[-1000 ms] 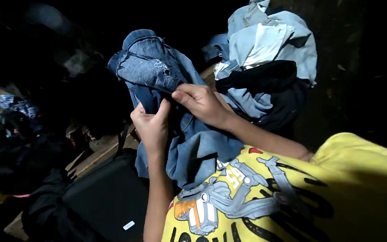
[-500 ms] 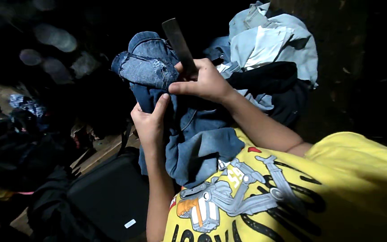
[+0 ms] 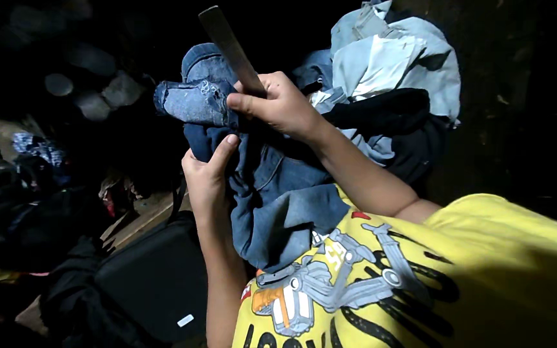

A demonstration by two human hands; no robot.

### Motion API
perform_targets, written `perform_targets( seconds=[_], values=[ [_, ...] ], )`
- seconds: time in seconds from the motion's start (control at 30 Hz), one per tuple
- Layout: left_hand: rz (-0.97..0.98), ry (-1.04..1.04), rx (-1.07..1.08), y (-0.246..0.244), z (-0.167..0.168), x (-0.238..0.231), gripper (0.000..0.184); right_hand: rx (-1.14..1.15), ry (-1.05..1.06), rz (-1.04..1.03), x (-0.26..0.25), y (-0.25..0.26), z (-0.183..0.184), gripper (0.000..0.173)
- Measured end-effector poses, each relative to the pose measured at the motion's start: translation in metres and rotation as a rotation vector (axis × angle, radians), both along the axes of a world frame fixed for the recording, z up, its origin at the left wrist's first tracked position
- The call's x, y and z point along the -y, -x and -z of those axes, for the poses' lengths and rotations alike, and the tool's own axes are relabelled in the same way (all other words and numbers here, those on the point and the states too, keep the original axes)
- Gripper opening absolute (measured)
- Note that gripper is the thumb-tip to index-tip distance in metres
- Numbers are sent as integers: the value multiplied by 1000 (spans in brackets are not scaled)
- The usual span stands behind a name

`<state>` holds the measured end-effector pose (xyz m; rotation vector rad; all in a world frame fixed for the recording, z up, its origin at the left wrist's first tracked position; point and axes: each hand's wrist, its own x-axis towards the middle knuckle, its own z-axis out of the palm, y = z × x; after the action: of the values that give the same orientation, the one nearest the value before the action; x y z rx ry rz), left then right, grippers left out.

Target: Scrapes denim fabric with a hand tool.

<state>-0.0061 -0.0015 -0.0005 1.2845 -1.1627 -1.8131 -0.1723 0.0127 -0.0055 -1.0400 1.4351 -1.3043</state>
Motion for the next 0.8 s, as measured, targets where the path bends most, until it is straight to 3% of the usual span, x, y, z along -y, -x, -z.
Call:
perform_targets(
  seconds=[0.03, 0.13, 0.27, 0.4, 0.8],
  values=[
    [-10, -4, 7, -1, 0, 0, 10, -59, 41, 11, -3, 2, 0, 16],
    [-15, 3, 36, -2, 0, -1, 9, -218, 117, 21, -23, 5, 2, 44],
    [-50, 20, 15, 1, 1, 0, 9, -529, 121, -68, -60, 2, 8, 59],
    [-83, 28, -48, 6, -1, -1, 16, -709, 151, -81, -68, -6, 16, 60],
    [10, 107, -34, 2, 5, -2, 25, -735, 180, -7, -50, -12, 26, 60]
  ],
)
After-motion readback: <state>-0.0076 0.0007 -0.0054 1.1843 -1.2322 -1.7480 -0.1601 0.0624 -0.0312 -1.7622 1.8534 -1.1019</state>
